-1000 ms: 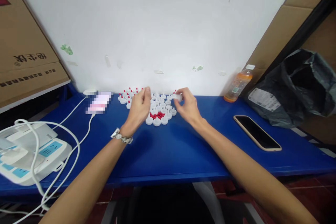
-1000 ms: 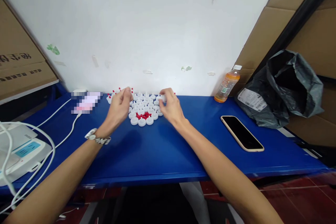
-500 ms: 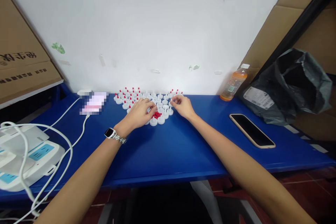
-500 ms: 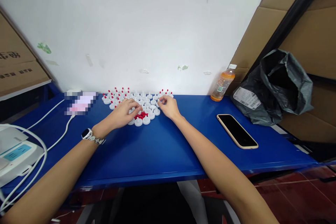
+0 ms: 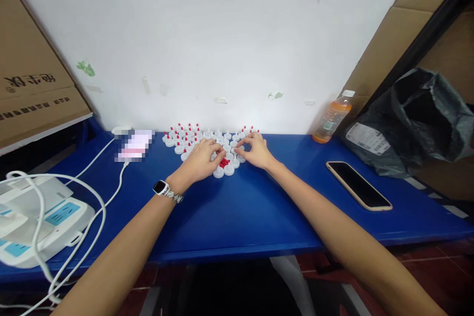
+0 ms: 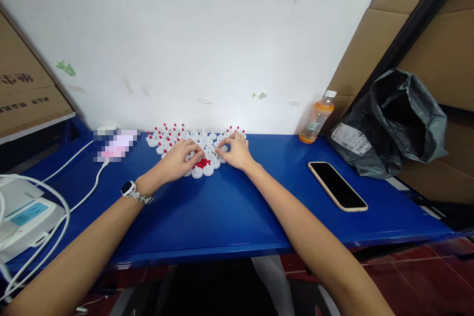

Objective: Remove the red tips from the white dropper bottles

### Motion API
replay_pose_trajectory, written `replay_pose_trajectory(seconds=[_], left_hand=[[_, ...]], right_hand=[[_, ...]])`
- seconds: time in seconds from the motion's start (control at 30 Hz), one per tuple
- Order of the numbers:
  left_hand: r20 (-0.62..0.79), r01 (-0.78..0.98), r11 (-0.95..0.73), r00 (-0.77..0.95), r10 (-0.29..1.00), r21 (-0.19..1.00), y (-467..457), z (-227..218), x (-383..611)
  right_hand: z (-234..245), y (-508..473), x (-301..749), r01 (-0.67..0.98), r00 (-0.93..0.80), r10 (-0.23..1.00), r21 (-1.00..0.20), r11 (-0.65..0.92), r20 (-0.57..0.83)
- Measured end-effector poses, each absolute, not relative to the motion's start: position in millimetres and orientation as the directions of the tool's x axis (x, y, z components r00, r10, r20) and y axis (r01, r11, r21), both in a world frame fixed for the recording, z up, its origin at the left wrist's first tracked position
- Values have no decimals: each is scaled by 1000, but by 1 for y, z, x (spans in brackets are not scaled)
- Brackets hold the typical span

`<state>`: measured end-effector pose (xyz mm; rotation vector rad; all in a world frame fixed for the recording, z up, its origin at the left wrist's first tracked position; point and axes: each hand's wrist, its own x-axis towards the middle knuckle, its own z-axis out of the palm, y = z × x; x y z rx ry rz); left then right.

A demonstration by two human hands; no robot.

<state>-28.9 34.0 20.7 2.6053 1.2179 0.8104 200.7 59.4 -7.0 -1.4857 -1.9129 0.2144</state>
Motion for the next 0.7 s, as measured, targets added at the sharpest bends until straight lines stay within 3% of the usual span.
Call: replay_pose_trajectory(seconds=[0.3, 0.7], left_hand=[[418, 647, -662, 518, 746, 378, 37, 19, -29], [398, 659, -645, 511, 762, 387, 42, 18, -31]], right_hand=[[-9, 70, 198, 824, -39, 961, -535, 186, 274], [-12, 67, 193, 872, -8, 968, -472, 129, 250]])
